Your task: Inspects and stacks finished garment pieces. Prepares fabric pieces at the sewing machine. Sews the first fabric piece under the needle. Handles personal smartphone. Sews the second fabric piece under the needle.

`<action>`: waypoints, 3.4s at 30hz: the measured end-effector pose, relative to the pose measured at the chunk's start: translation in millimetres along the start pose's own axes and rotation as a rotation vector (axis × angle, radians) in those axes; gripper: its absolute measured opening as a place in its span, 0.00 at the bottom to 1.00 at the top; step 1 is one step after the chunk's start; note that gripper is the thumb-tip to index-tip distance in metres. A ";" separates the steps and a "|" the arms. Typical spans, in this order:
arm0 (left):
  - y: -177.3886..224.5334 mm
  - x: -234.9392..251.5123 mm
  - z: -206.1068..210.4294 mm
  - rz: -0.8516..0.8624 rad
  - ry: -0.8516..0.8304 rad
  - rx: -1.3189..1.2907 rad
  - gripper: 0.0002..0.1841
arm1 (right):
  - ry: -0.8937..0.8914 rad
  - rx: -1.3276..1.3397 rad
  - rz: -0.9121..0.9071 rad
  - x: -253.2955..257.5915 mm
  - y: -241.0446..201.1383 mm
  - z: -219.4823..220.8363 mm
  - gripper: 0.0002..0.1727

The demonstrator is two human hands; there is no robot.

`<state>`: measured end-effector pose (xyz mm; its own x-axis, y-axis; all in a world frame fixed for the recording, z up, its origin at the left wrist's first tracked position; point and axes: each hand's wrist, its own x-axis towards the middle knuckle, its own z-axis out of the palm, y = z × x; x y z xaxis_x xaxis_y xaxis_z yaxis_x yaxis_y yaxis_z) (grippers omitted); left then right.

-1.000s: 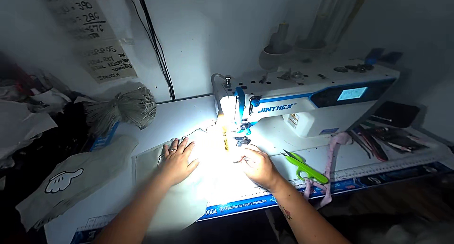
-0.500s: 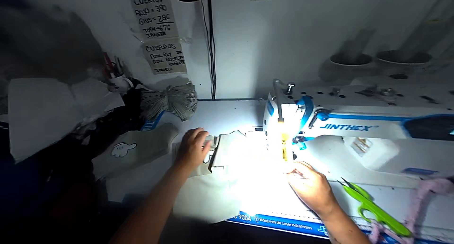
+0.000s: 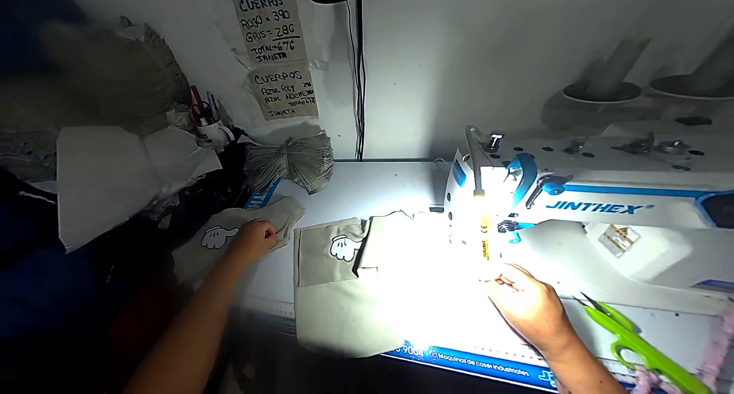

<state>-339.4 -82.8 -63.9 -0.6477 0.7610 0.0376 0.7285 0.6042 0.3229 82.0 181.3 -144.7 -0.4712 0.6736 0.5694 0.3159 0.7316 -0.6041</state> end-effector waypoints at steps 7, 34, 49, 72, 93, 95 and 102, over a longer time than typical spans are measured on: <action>-0.2 3.8 -8.2 -0.083 0.153 -0.115 0.11 | -0.003 0.009 0.014 -0.1 0.2 -0.4 0.11; 172.9 -83.8 9.6 1.058 0.092 -0.347 0.17 | -0.829 0.408 0.115 1.1 -118.8 11.5 0.20; 139.8 -75.8 4.3 0.423 0.117 -0.236 0.07 | -0.521 0.301 0.073 36.6 -63.5 -34.9 0.08; 137.2 -56.4 84.3 0.355 0.102 -0.135 0.13 | -0.472 0.129 -0.010 27.7 -19.7 -9.0 0.11; 133.4 -55.8 90.9 0.379 0.118 -0.113 0.14 | -0.247 0.143 0.096 25.4 -1.9 1.8 0.14; 133.0 -55.7 91.5 0.383 0.125 -0.111 0.14 | -0.200 0.130 0.122 25.7 1.2 2.2 0.13; 136.1 -57.3 90.1 0.341 0.111 -0.106 0.13 | -0.410 0.243 0.032 26.0 2.7 -19.6 0.32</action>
<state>-183.1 -22.8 -107.3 -0.3959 0.8807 0.2602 0.8833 0.2876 0.3703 86.7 202.9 -120.6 -0.7661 0.5624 0.3111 0.1563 0.6325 -0.7586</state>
